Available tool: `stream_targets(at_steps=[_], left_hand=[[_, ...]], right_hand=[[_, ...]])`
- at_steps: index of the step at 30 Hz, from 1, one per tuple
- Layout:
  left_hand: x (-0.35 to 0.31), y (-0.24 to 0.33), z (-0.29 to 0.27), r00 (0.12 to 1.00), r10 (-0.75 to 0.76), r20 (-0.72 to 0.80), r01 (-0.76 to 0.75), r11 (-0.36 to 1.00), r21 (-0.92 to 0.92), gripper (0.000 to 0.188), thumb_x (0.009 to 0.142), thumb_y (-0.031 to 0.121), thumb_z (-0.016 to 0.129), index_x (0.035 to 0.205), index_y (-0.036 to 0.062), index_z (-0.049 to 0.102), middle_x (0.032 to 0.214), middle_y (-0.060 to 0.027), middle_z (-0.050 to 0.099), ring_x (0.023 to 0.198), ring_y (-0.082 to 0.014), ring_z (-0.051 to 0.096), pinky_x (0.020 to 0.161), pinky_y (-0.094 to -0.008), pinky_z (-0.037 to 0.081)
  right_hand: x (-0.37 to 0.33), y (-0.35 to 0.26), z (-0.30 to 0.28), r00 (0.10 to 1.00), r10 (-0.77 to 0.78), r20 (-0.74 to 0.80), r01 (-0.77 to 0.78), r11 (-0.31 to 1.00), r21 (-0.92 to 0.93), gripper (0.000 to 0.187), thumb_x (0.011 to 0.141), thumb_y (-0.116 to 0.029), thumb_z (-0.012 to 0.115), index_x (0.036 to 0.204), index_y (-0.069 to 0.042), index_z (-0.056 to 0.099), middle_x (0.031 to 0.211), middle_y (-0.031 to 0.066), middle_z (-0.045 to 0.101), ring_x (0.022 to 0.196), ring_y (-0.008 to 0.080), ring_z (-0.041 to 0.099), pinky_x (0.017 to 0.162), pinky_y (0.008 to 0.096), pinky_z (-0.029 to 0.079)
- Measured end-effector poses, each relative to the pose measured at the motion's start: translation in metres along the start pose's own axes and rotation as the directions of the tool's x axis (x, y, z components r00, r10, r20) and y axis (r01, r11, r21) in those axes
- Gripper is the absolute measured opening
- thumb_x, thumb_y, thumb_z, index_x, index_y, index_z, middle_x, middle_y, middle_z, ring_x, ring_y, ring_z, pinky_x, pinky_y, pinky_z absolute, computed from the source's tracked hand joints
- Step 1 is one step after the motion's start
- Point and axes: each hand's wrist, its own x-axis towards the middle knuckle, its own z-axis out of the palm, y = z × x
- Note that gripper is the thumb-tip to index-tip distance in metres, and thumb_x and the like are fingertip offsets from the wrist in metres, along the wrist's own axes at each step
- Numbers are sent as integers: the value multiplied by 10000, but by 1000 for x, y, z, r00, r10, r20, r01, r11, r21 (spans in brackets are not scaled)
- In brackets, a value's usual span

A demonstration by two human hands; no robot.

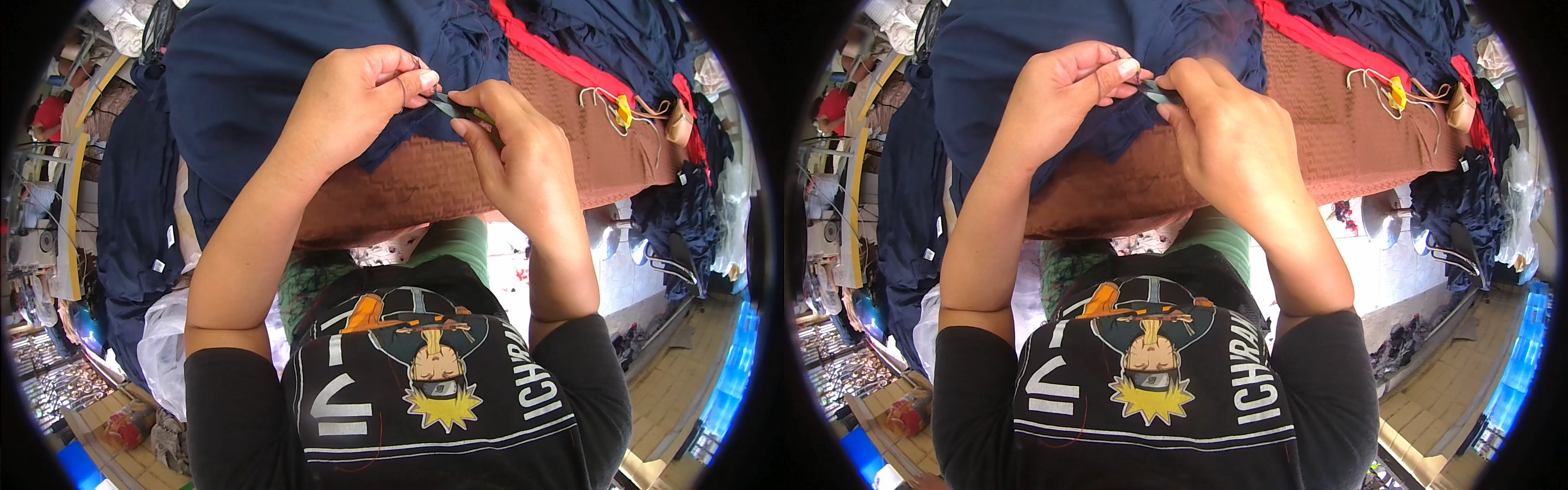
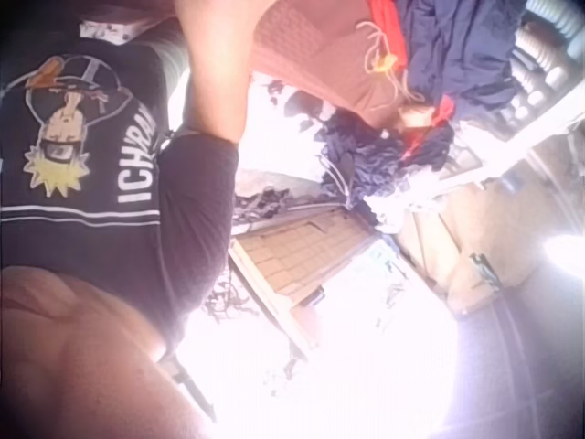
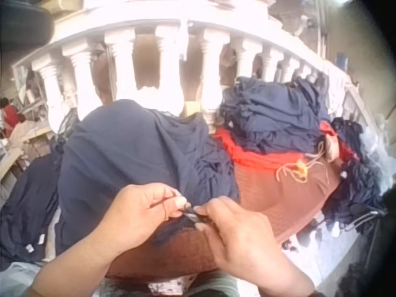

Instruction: The person trims loose threads from dark blue shirts using shears, turning the garments over to locate threads and then placing them in a stack.

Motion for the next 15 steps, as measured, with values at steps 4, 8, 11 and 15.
stream_targets(at_steps=[4,8,11,15], left_hand=[[-2,4,-1,1000,7,-16,-7,1000,15,226,945,203,602,1002,-10,650,942,-43,708,807,-56,618,736,-192,484],[-7,13,-3,999,-49,4,49,999,24,173,911,165,624,1019,34,658,1009,-88,702,914,-144,648,825,-243,488],[-20,37,-32,782,304,545,-597,616,514,152,844,140,648,986,103,687,1224,-113,624,1160,-272,566,1006,-379,408],[-59,75,-30,830,270,489,-533,121,838,157,801,161,648,952,140,681,1358,-101,512,1336,-319,380,1106,-503,254]], right_hand=[[-2,0,-6,1000,21,-2,-21,994,109,140,818,-90,637,942,-67,578,863,119,623,731,352,629,603,430,494],[-2,-1,-5,1000,-19,-14,20,996,91,132,820,-74,629,945,-69,586,861,121,630,755,356,630,619,423,497],[0,8,-10,994,-29,-101,38,996,86,128,820,-55,621,944,-69,592,887,127,640,777,364,628,635,422,499],[-5,15,-19,980,116,-164,-68,959,276,197,871,-2,631,1067,5,614,933,61,657,811,99,591,735,240,474]])
